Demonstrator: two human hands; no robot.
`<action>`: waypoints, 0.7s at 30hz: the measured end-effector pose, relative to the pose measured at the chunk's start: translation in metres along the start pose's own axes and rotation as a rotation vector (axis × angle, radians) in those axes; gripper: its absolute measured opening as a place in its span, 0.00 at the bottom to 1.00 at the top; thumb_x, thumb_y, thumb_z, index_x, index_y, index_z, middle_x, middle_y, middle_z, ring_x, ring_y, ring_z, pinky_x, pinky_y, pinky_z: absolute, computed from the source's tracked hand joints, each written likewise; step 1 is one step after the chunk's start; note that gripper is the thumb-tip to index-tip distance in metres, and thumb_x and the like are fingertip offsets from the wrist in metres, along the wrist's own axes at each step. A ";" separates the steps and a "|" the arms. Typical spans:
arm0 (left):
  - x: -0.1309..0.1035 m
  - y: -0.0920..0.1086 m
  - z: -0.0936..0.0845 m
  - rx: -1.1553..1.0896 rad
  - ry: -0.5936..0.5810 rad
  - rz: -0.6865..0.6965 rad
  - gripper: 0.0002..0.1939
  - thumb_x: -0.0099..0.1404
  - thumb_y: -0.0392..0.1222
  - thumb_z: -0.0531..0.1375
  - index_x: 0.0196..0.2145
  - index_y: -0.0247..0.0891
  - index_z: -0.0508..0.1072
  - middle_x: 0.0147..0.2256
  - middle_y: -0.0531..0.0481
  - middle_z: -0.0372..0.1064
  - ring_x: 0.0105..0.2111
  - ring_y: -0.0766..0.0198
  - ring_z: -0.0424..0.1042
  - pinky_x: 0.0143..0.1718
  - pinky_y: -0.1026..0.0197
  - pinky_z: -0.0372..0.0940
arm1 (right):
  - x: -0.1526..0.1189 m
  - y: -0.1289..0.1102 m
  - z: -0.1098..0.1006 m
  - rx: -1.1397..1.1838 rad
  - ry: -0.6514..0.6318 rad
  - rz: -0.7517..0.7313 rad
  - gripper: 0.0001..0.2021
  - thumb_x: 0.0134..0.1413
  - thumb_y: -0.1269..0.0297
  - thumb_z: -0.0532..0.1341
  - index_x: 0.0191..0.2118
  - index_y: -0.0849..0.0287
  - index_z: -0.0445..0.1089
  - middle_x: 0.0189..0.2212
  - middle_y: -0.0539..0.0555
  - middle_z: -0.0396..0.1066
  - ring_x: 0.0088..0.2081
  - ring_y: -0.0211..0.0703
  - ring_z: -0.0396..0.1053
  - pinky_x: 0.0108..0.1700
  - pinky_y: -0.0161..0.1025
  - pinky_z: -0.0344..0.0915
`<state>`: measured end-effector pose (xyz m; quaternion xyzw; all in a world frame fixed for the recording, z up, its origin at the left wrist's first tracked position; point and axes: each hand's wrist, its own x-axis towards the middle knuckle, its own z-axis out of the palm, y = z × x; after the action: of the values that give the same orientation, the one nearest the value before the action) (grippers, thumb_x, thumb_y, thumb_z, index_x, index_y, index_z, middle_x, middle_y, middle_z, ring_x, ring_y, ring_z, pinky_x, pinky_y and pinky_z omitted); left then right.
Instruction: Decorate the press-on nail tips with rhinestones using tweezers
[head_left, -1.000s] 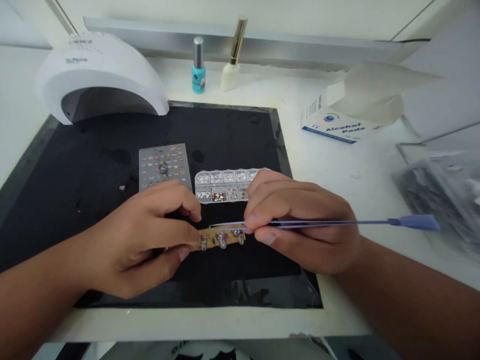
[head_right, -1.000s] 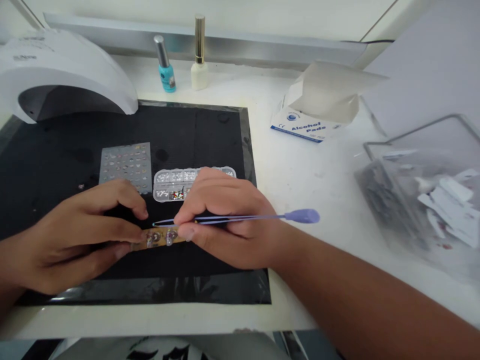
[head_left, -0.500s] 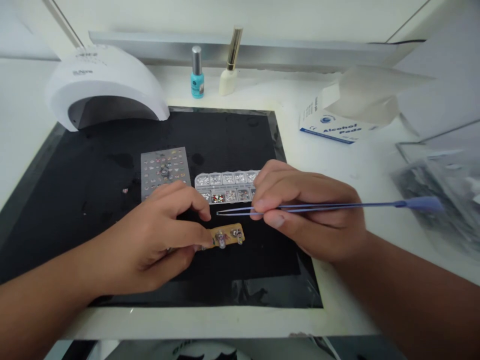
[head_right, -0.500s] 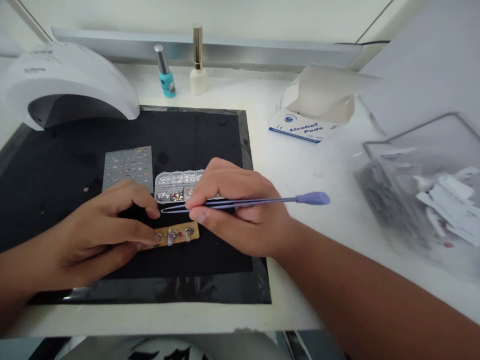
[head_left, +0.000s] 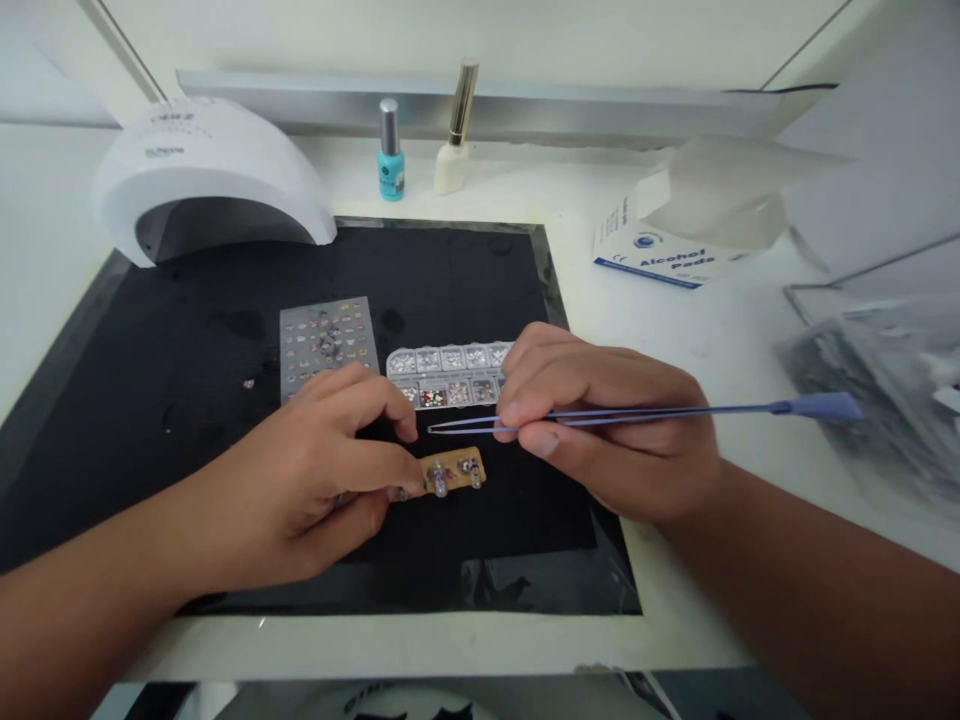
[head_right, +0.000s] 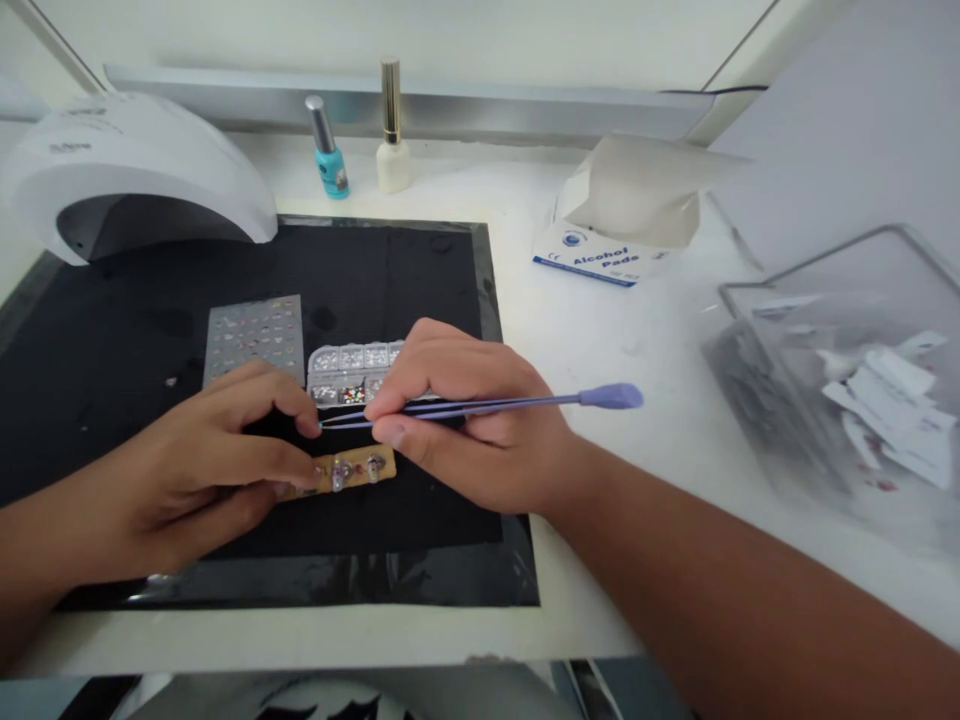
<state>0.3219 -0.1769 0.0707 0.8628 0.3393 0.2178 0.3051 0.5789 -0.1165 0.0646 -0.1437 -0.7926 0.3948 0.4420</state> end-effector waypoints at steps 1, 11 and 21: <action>0.000 0.000 0.000 0.000 -0.003 -0.001 0.17 0.66 0.25 0.55 0.41 0.43 0.77 0.47 0.49 0.66 0.45 0.58 0.64 0.46 0.54 0.59 | 0.000 0.000 0.000 0.001 0.002 0.001 0.02 0.61 0.73 0.67 0.35 0.62 0.75 0.28 0.52 0.77 0.31 0.38 0.71 0.38 0.43 0.68; -0.005 -0.008 -0.008 -0.100 0.239 0.051 0.16 0.68 0.25 0.55 0.43 0.42 0.76 0.44 0.50 0.67 0.40 0.65 0.69 0.38 0.61 0.65 | 0.001 -0.001 0.000 0.025 0.014 -0.003 0.02 0.61 0.72 0.67 0.36 0.62 0.75 0.27 0.52 0.77 0.30 0.39 0.72 0.37 0.42 0.67; -0.004 -0.011 -0.007 -0.101 0.221 0.085 0.13 0.66 0.26 0.55 0.37 0.40 0.75 0.40 0.49 0.66 0.39 0.63 0.67 0.39 0.58 0.65 | 0.002 -0.009 0.012 0.014 -0.139 -0.014 0.03 0.64 0.72 0.64 0.36 0.63 0.72 0.27 0.51 0.76 0.30 0.35 0.74 0.42 0.41 0.70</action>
<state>0.3101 -0.1703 0.0679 0.8306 0.3228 0.3409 0.2994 0.5689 -0.1271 0.0687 -0.1074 -0.8197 0.4062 0.3893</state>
